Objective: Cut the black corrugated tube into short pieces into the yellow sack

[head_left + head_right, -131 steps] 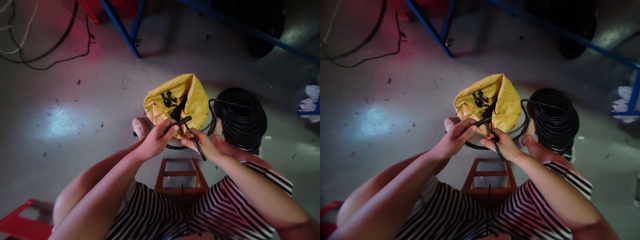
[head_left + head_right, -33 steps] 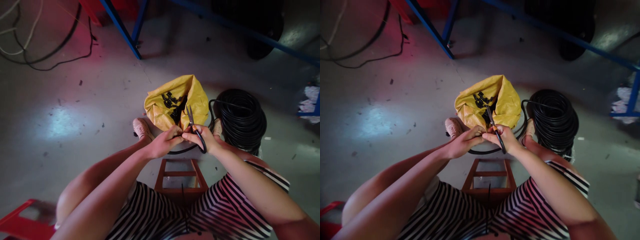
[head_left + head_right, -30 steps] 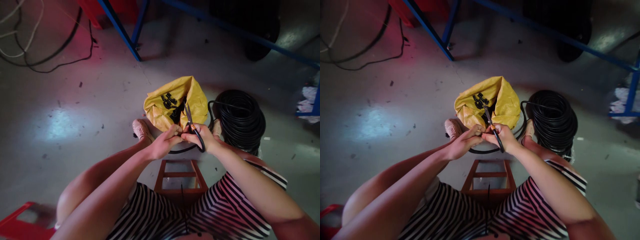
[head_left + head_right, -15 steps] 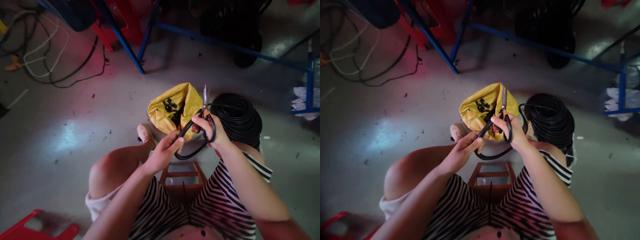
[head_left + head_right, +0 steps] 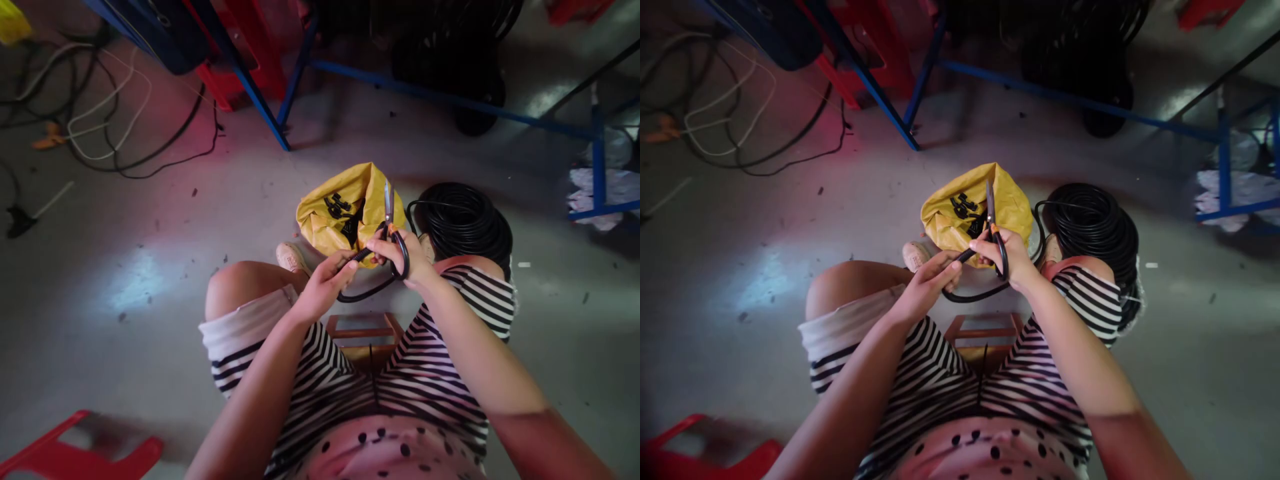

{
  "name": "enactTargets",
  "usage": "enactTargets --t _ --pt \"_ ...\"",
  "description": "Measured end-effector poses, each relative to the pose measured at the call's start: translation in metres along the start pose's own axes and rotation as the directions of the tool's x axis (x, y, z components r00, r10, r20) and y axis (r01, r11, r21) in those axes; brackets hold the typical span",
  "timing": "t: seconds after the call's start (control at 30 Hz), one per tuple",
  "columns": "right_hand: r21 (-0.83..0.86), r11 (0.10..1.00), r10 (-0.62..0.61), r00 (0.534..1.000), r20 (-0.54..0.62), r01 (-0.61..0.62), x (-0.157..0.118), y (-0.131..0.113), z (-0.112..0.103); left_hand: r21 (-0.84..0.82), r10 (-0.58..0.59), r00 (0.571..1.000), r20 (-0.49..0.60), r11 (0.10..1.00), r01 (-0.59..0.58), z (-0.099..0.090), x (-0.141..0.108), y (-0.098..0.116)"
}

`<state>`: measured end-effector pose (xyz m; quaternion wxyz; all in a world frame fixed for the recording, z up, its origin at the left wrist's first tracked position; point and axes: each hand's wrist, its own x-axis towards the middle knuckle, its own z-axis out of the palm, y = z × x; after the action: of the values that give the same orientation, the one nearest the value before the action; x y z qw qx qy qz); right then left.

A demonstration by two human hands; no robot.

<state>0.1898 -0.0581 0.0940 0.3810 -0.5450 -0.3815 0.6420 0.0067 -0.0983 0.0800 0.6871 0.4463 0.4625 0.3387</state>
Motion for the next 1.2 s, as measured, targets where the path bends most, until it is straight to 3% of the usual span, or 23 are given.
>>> enactTargets --t 0.17,0.3,0.43,0.53,0.67,1.0,1.2 --pt "-0.076 0.995 -0.077 0.991 -0.112 0.069 0.014 0.011 0.007 0.232 0.102 0.993 -0.059 0.969 -0.086 -0.009 0.017 -0.002" --pt "-0.221 0.961 -0.214 0.955 -0.206 0.168 0.016 0.02 0.005 0.594 0.256 0.963 -0.08 0.788 -0.161 -0.014 0.029 0.006" --pt "-0.231 0.951 -0.263 0.931 -0.254 0.206 0.011 0.02 -0.003 0.702 0.27 0.96 -0.068 0.697 -0.147 -0.009 0.038 0.015" --pt "-0.147 0.97 -0.228 0.934 -0.274 0.193 0.005 0.016 -0.007 0.599 0.26 0.964 -0.061 0.782 -0.173 -0.001 0.038 0.014" --pt "-0.081 0.982 -0.184 0.951 -0.25 0.169 -0.005 0.017 -0.009 0.315 0.135 0.989 -0.06 0.943 -0.11 0.009 0.031 0.003" --pt "-0.085 0.994 -0.077 0.978 -0.192 0.062 -0.022 0.051 -0.011 0.164 -0.038 0.999 0.017 0.986 0.034 0.009 0.006 -0.029" --pt "-0.14 0.99 -0.044 0.983 -0.178 0.019 -0.025 0.061 -0.007 0.086 -0.137 0.985 0.107 0.988 0.128 -0.002 0.003 -0.03"
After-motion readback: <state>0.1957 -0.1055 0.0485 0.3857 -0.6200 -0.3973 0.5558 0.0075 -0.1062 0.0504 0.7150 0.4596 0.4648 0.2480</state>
